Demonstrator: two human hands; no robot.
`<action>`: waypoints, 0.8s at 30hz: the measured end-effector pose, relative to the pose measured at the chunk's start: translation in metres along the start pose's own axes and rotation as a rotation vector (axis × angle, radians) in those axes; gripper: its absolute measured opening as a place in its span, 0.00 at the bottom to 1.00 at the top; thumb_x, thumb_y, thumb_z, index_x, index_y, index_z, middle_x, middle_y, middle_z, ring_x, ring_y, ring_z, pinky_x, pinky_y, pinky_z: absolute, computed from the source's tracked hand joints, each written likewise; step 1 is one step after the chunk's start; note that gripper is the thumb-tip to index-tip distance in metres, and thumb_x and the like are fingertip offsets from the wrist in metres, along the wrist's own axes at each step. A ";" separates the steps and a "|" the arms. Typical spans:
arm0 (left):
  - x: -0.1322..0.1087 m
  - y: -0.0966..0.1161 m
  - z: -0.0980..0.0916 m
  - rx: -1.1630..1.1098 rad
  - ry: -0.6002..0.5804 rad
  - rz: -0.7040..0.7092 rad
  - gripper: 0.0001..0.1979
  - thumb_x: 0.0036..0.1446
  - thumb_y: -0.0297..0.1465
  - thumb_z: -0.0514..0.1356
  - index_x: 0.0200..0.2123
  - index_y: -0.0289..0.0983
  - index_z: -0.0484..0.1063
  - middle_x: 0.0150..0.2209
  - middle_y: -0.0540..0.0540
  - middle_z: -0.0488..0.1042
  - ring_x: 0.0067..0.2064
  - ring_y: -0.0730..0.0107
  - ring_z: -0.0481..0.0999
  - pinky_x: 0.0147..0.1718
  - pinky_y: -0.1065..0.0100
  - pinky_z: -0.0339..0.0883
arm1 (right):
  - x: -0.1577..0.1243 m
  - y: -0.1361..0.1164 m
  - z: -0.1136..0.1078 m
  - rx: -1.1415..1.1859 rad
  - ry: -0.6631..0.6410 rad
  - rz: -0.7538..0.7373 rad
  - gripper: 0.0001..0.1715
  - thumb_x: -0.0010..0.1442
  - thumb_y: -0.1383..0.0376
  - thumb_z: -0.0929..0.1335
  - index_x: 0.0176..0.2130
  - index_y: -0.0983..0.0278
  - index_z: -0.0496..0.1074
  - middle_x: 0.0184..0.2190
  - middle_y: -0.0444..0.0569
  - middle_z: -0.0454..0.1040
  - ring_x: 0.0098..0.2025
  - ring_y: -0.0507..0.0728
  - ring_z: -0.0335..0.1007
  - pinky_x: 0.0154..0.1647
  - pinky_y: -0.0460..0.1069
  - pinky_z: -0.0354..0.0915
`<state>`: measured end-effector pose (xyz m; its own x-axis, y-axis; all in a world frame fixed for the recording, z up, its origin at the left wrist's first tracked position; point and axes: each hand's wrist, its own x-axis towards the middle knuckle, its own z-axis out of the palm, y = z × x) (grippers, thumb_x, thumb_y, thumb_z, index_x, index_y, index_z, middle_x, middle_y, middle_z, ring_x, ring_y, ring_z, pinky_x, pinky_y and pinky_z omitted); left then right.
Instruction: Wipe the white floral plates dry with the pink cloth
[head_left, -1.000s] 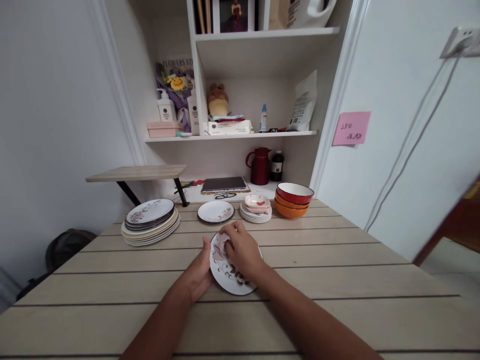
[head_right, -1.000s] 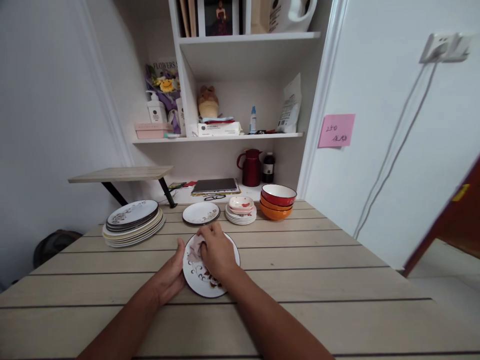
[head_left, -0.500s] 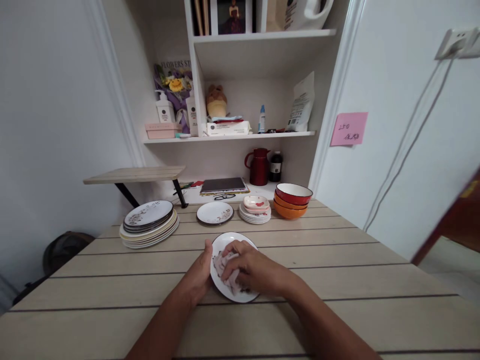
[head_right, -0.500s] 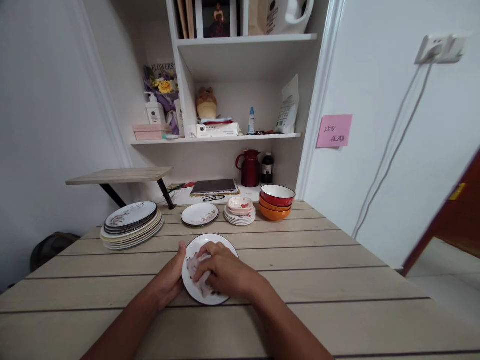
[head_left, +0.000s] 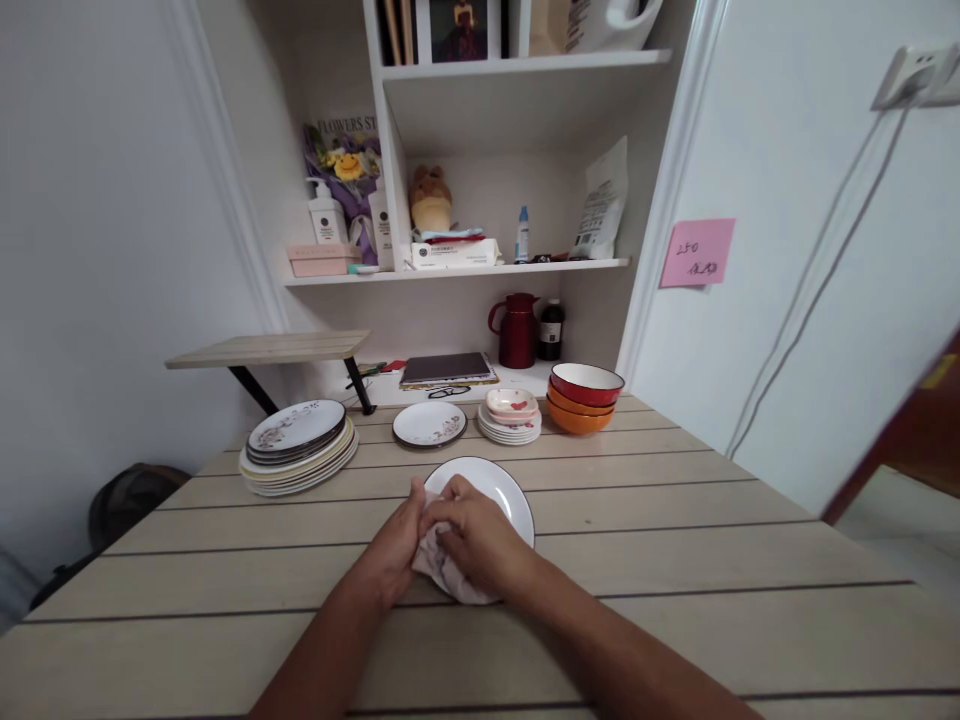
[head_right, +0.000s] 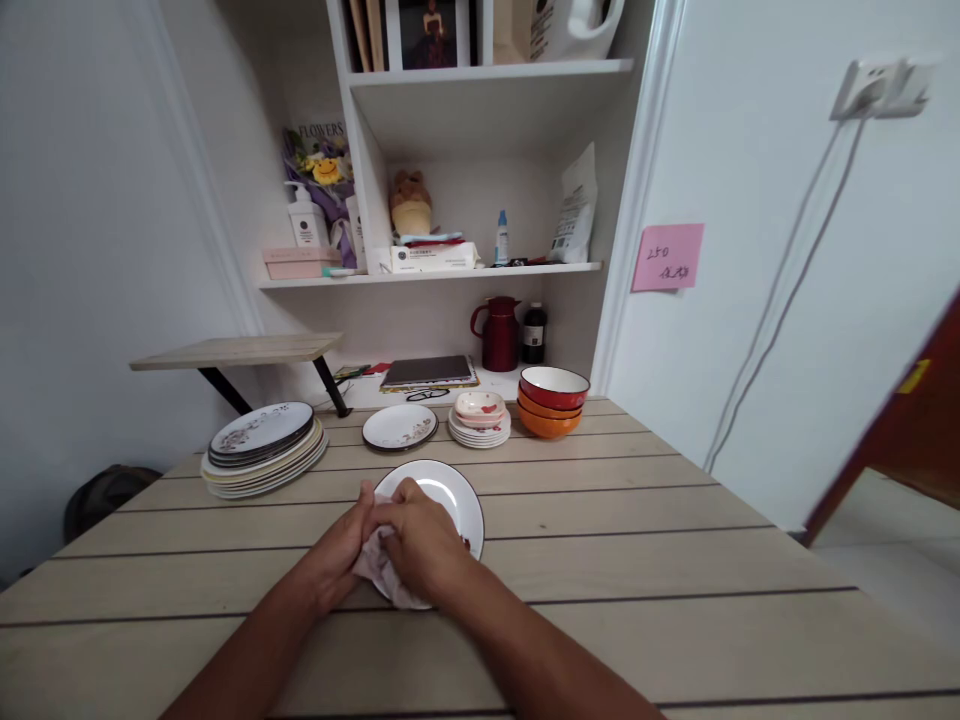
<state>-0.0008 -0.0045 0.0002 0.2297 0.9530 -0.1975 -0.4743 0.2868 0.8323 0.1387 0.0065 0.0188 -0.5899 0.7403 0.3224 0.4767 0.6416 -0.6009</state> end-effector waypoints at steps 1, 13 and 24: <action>0.001 0.000 -0.001 -0.035 -0.017 0.015 0.29 0.60 0.48 0.53 0.52 0.30 0.70 0.45 0.35 0.78 0.49 0.56 0.77 0.50 0.59 0.67 | 0.005 0.000 0.003 -0.016 0.049 0.012 0.22 0.53 0.75 0.64 0.41 0.53 0.77 0.40 0.45 0.65 0.40 0.52 0.66 0.41 0.45 0.59; 0.004 -0.001 -0.005 -0.168 -0.044 0.083 0.28 0.62 0.42 0.54 0.60 0.33 0.61 0.54 0.36 0.73 0.56 0.54 0.71 0.58 0.55 0.57 | 0.034 0.018 -0.036 -0.533 0.125 0.068 0.15 0.63 0.62 0.61 0.45 0.54 0.74 0.51 0.50 0.65 0.43 0.57 0.66 0.34 0.46 0.60; 0.003 -0.001 -0.002 -0.170 -0.014 0.043 0.29 0.61 0.44 0.55 0.59 0.32 0.63 0.52 0.34 0.74 0.54 0.53 0.73 0.56 0.54 0.61 | -0.033 0.033 -0.034 -0.391 -0.233 0.027 0.44 0.49 0.75 0.64 0.64 0.59 0.55 0.64 0.59 0.52 0.58 0.63 0.60 0.54 0.54 0.62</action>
<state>-0.0013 -0.0021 -0.0025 0.2173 0.9636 -0.1560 -0.6206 0.2597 0.7398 0.1963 0.0101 0.0126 -0.6833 0.7217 0.1105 0.6778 0.6833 -0.2715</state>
